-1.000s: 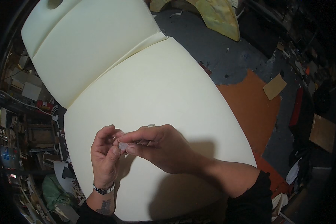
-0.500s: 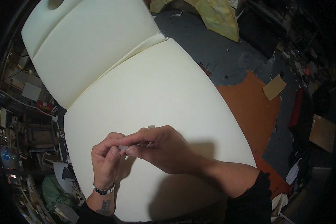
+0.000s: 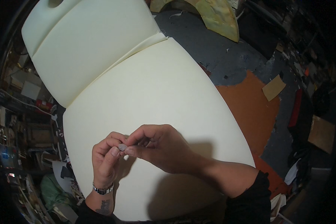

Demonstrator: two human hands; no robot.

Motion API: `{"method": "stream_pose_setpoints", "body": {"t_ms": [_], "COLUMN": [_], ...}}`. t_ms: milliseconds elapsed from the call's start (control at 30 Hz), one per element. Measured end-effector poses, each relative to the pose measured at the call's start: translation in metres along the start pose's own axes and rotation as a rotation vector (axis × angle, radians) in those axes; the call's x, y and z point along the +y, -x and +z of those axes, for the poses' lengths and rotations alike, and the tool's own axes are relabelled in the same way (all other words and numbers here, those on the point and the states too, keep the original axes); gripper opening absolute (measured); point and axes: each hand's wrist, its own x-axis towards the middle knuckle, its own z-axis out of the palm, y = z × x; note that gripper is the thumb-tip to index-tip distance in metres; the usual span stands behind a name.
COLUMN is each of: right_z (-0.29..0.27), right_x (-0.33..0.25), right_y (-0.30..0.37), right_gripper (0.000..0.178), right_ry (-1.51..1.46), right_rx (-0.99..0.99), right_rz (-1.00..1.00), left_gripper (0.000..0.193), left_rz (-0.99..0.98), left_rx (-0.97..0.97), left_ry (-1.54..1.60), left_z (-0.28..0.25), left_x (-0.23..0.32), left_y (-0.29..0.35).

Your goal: The person applies a transparent protective film to the camera module area of a smartphone. They use scissors to trim the film, then smooth it over the camera lenses, and finally place the phone on a nearby surface.

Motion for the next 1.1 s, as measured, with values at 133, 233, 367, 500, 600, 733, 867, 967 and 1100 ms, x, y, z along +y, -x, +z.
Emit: {"method": "stream_pose_setpoints", "body": {"t_ms": [133, 233, 367, 500, 600, 733, 867, 967, 1100], "right_z": [-0.001, -0.001, 0.002, -0.001, -0.002, -0.003, 0.0, -0.002, -0.004], "right_x": [0.002, 0.005, 0.011, 0.016, 0.014, 0.004, -0.001, 0.0, 0.0], "right_y": [0.0, -0.001, -0.001, -0.005, -0.005, 0.001, 0.001, -0.001, -0.001], "right_gripper": [0.01, 0.013, 0.016, 0.018, 0.016, 0.013, 0.016, 0.022, 0.027], "right_ry": [-0.049, -0.022, 0.004, 0.086, 0.143, 0.128, 0.066, -0.043, -0.134], "right_rx": [-0.019, -0.01, 0.04, -0.008, -0.012, -0.03, 0.002, -0.009, -0.004], "right_rz": [-0.013, -0.021, -0.13, -0.21, -0.21, -0.031, 0.011, 0.096, 0.146], "left_gripper": [0.015, 0.021, 0.019, 0.015, 0.014, 0.013, 0.013, 0.01, 0.014], "left_rz": [0.017, -0.033, -0.027, -0.023, -0.045, -0.006, 0.026, 0.034, 0.016], "left_rx": [-0.049, 0.005, -0.031, -0.059, -0.038, -0.048, -0.07, -0.078, -0.066], "left_ry": [0.043, 0.006, 0.021, 0.078, 0.09, 0.069, 0.016, 0.062, 0.123], "left_z": [-0.002, 0.0, -0.002, -0.005, -0.005, -0.006, -0.006, -0.006, -0.005], "left_x": [0.002, 0.002, 0.001, -0.002, -0.005, -0.005, -0.004, -0.005, -0.007], "left_y": [-0.002, 0.0, 0.0, -0.001, -0.001, -0.002, -0.003, -0.003, -0.003]}}
